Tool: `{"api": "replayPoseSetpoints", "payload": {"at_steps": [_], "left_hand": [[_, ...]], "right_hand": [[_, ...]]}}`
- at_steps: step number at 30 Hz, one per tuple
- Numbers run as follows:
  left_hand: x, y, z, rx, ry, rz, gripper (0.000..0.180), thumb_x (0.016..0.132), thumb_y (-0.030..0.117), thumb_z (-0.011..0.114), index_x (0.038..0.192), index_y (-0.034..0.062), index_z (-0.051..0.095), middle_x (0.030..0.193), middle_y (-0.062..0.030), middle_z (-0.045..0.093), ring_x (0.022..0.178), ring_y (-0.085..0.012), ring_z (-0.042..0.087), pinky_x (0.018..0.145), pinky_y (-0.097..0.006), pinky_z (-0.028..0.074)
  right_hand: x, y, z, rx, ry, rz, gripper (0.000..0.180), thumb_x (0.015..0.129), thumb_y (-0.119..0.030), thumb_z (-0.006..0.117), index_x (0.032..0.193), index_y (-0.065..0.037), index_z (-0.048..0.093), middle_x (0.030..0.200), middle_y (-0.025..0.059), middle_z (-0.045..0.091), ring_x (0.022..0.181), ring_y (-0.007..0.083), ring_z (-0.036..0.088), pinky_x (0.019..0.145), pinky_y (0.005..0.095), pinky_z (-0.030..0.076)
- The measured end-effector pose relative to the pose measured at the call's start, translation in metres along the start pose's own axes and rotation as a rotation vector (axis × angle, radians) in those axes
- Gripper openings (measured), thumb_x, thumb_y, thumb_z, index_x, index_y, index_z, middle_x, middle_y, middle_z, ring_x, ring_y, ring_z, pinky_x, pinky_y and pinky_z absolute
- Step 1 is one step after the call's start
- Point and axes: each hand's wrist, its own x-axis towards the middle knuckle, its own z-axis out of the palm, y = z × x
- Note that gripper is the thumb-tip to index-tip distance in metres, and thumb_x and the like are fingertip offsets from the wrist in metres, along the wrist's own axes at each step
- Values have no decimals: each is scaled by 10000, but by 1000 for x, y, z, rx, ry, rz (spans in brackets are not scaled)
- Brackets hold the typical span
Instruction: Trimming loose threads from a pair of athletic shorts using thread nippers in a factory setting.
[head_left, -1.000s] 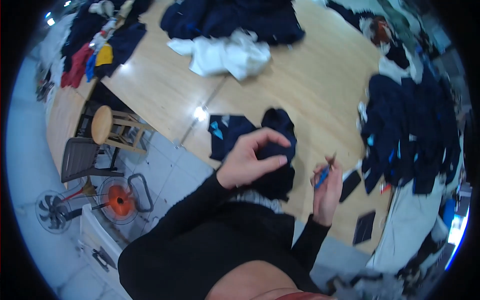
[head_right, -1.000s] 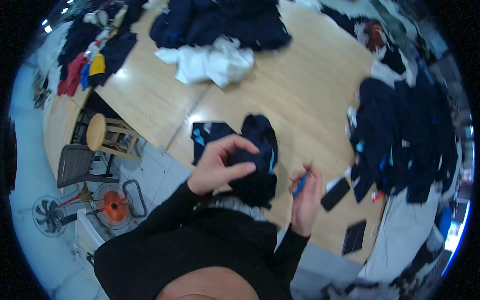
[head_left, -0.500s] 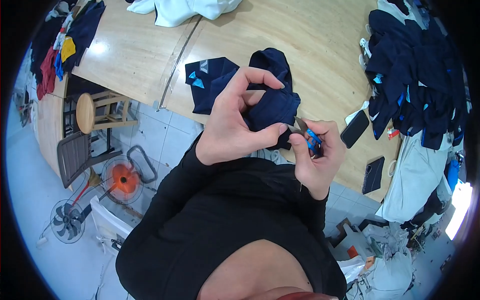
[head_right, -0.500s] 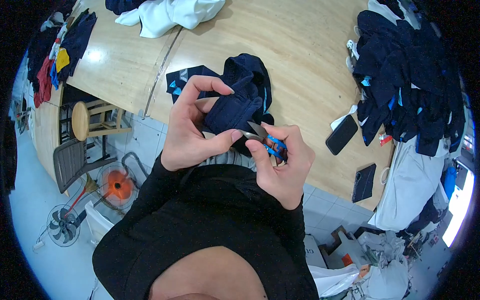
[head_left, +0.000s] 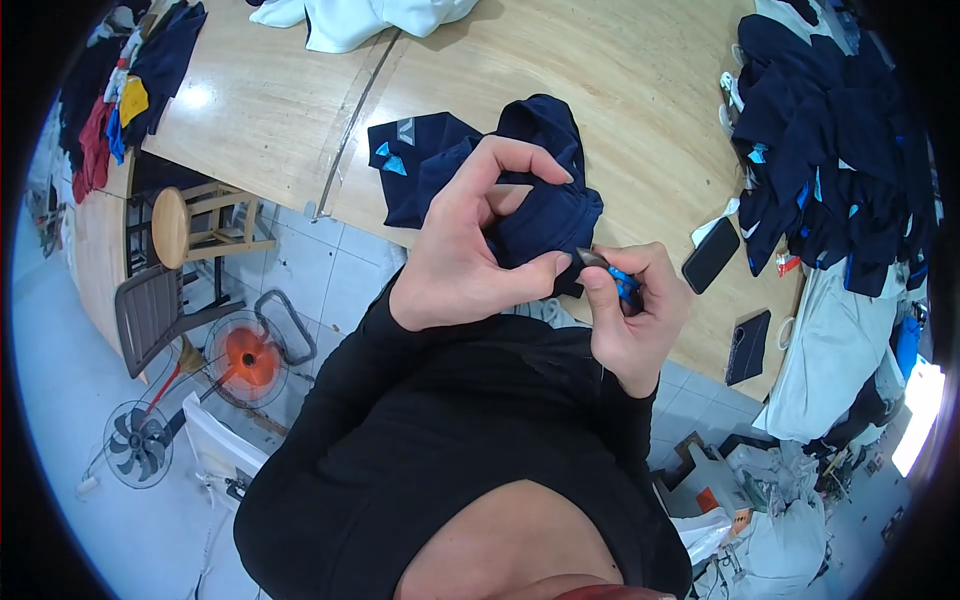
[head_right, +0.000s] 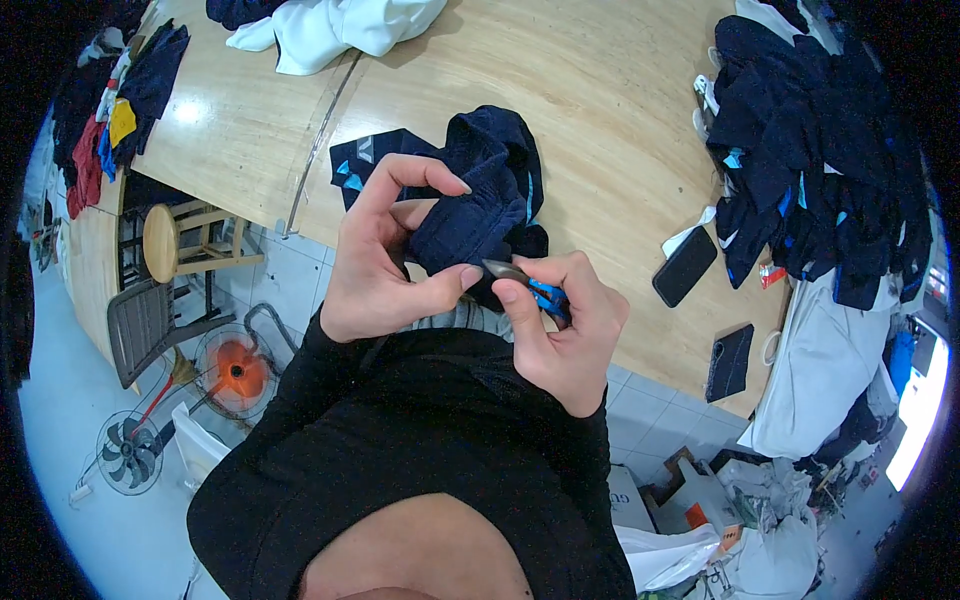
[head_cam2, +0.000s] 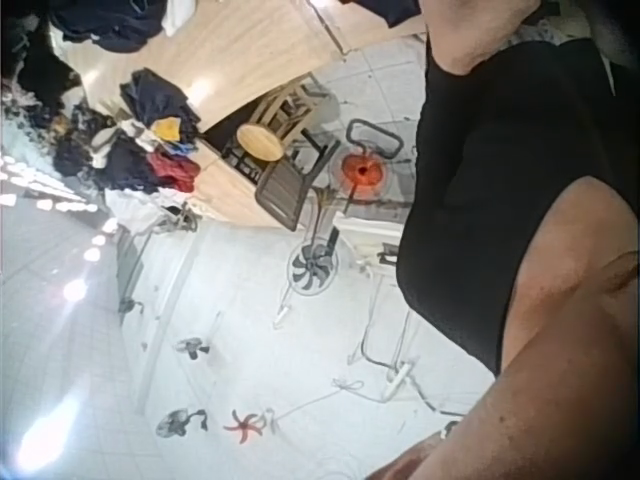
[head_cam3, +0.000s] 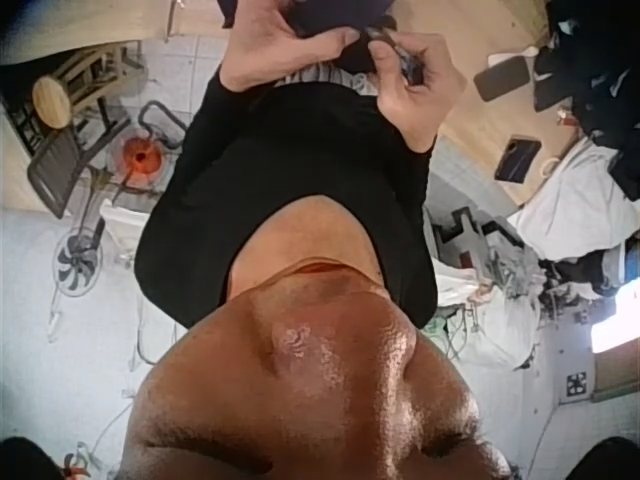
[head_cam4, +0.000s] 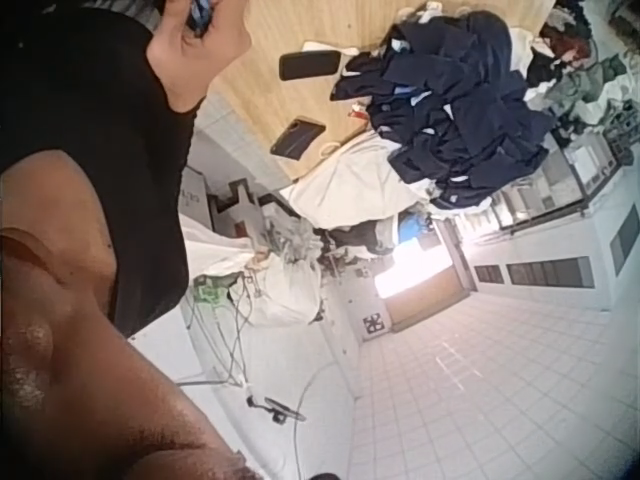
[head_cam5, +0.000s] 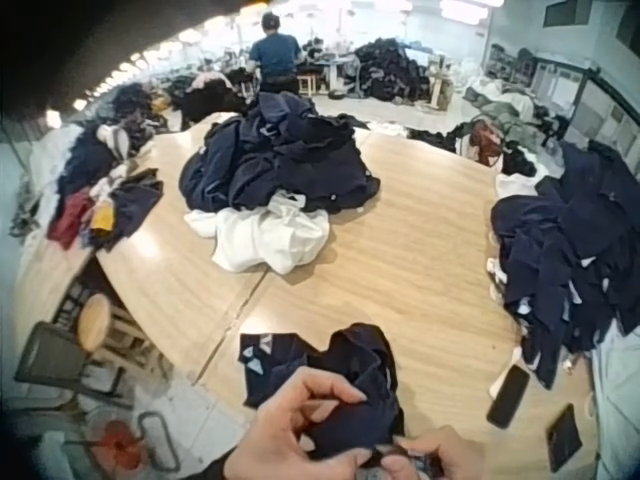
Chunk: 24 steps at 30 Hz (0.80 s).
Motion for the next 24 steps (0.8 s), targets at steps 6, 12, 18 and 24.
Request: {"api": "replayPoseSetpoints", "payload": {"at_steps": [6, 12, 18, 24], "left_hand": [[-3, -4, 0, 13, -22, 14, 631, 844, -50, 826, 1389, 10, 516, 1073, -49, 689, 901, -64, 704, 806, -218, 533], [-6, -4, -5, 268, -98, 49, 680, 864, -69, 848, 1424, 12, 471, 1305, -92, 602, 1019, -127, 751, 843, -247, 587], [-8, -3, 2, 315, -84, 95, 687, 859, -77, 851, 1433, 5, 483, 1339, -100, 586, 972, -116, 734, 807, -250, 574], [-8, 4, 2, 393, -102, 38, 657, 867, -69, 849, 1421, 0, 501, 1285, -101, 626, 954, -123, 745, 795, -254, 570]], "right_hand": [[-3, 1, 0, 83, 77, 61, 285, 941, -179, 913, 1079, -8, 732, 845, 60, 742, 703, 80, 618, 632, 238, 453], [-1, -6, -7, 24, 144, 16, 351, 905, -138, 936, 1146, 7, 726, 922, 86, 749, 773, 118, 686, 667, 229, 478], [4, -13, -12, -254, 114, -88, 384, 794, -110, 996, 1086, -8, 770, 885, 113, 763, 709, 149, 712, 548, 261, 409], [3, -15, -13, -289, 100, -96, 376, 772, -112, 1003, 1055, -5, 779, 844, 102, 753, 671, 168, 701, 530, 273, 389]]}}
